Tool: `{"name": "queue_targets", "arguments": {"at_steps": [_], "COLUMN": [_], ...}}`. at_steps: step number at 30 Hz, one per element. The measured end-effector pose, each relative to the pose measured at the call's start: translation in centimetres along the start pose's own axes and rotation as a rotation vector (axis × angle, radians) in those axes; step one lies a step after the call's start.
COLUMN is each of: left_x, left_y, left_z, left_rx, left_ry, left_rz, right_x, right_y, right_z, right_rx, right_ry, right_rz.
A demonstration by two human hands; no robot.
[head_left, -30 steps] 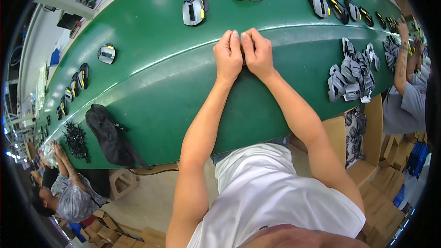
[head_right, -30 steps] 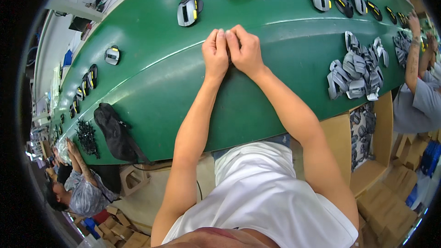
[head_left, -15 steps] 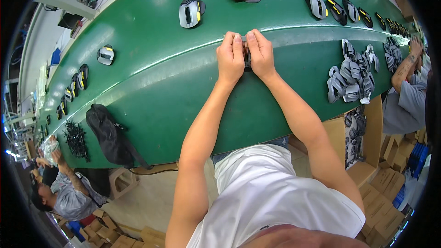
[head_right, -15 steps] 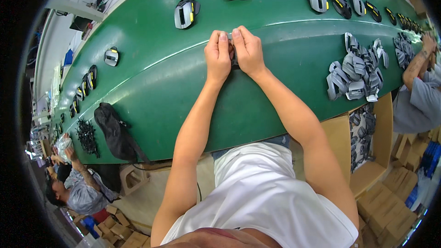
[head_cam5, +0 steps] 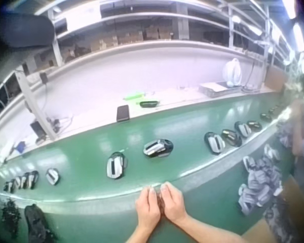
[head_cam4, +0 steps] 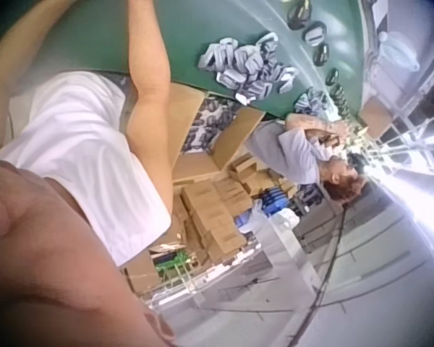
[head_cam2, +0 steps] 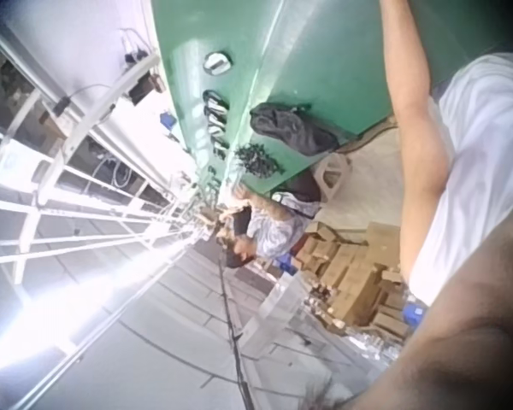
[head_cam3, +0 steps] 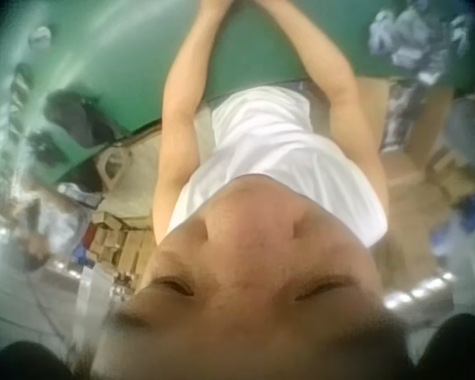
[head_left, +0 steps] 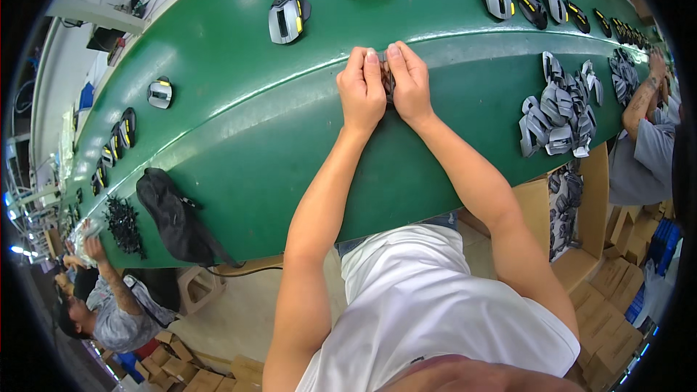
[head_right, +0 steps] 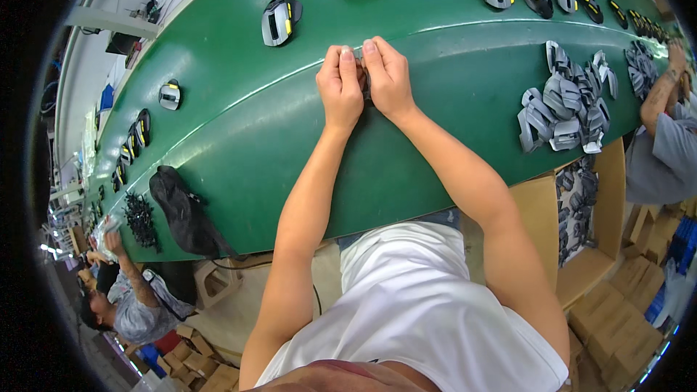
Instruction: The person assembles computer mouse parts by fitting and snapping plastic casing pieces together by hand and placing the assembled units onto the conveyor belt.
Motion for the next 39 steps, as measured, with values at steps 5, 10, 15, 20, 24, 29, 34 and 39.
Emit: {"name": "queue_targets", "arguments": {"at_steps": [5, 10, 15, 20, 24, 29, 34, 39], "left_x": [0.1, 0.3, 0.2, -0.1, -0.1, 0.0, -0.2, 0.0], "left_y": [-0.2, 0.1, -0.3, -0.7, -0.8, -0.9, -1.0, -1.2], "left_z": [0.2, -0.3, 0.2, -0.4, 0.7, 1.4, 1.5, 0.4], "left_rx": [-0.008, -0.022, 0.104, -0.085, -0.074, 0.051, 0.104, 0.012], "left_ry": [0.025, 0.076, 0.015, 0.092, 0.019, -0.066, -0.094, 0.012], "left_rz": [-0.010, 0.033, 0.031, -0.001, 0.001, -0.009, 0.028, -0.017], "right_x": [-0.3, -0.2, -0.6, 0.0, 0.0, 0.1, 0.3, 0.0], "right_y": [0.1, -0.1, -0.1, 0.8, 0.9, 1.1, 0.9, 1.1], "right_z": [-0.2, -1.3, -3.5, -1.5, -1.5, -0.8, -1.0, 0.0], "right_rx": [-0.063, -0.212, -0.349, -0.197, -0.156, -0.188, -0.232, -0.035], "right_ry": [0.032, 0.134, 0.370, 0.217, 0.153, 0.122, 0.022, 0.006], "right_rz": [0.006, 0.002, 0.031, 0.043, 0.029, 0.027, 0.094, 0.029]}}
Point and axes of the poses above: each hand's wrist, its own x-axis towards the middle knuckle, its own y-axis out of the back of the hand, z = x × y, the point moved 6 cm from there along x, towards the middle knuckle, and after that the axes turned 1 degree about z, right-handed, at the moved point
